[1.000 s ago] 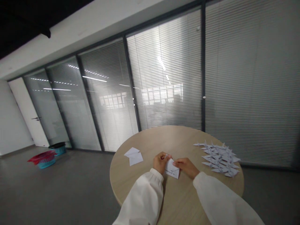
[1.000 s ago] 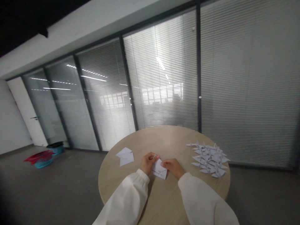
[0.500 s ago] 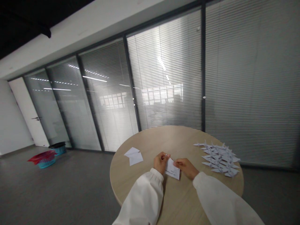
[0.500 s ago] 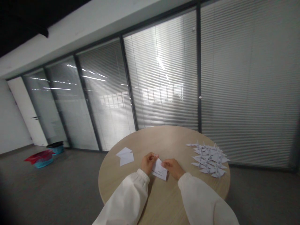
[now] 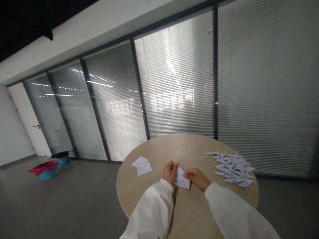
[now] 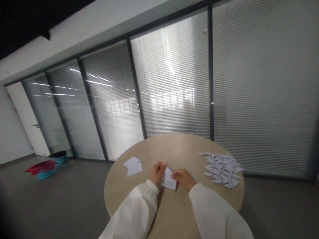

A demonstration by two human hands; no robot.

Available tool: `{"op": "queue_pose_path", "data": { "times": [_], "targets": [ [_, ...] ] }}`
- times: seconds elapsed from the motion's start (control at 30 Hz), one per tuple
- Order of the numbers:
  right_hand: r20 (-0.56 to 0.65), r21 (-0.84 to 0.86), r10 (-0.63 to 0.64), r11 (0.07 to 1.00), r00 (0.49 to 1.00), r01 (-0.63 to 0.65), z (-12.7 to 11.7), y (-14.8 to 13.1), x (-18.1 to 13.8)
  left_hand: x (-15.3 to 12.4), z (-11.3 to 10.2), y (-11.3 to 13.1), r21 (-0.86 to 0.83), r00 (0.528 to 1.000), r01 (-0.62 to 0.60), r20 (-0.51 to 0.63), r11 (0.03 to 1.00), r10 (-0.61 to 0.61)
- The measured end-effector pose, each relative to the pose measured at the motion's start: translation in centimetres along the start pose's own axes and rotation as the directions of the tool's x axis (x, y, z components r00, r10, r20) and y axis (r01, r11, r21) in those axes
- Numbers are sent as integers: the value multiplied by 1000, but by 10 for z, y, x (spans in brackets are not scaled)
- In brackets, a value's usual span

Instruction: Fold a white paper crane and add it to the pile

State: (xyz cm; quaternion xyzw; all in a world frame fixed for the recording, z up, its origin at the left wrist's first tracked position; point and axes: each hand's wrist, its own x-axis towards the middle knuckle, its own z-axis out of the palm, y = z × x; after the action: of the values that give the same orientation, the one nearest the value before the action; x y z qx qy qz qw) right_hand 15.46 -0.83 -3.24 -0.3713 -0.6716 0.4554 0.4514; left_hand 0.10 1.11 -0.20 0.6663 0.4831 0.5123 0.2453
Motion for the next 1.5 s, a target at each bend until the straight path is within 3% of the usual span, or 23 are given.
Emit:
{"op": "queue_pose_path", "data": {
  "times": [0.3, 0.43, 0.67, 0.9, 1.23, 1.37, 1.5],
  "targets": [
    [-16, 34, 0, 999, 1000, 1, -2, -3, 0, 1, 4, -5, -150, 989, 80, 132, 985, -60],
    [6, 89, 29, 996, 1000, -29, -1, 0, 1, 0, 3, -3, -162, 988, 92, 139, 982, -69],
    [-50, 6, 10, 1000, 999, -9, -1, 4, 3, -1, 2, 0, -88, 992, 68, 116, 994, -58],
    [-91, -12, 14, 1000, 996, -15, 0, -5, 0, -4, 2, 4, 6, 986, -13, 165, 1000, 12],
    [-36, 5, -54, 999, 998, 54, -1, 1, 1, -5, 3, 5, -13, 981, 27, 194, 1000, -24],
    [-21, 11, -56, 998, 998, 56, -1, -2, 0, -4, 3, 3, 20, 984, -17, 176, 1000, 14],
    [-12, 79, 7, 997, 1000, -6, 1, -8, -2, -1, 1, -3, 43, 997, -17, 72, 999, 14]
  ]
}}
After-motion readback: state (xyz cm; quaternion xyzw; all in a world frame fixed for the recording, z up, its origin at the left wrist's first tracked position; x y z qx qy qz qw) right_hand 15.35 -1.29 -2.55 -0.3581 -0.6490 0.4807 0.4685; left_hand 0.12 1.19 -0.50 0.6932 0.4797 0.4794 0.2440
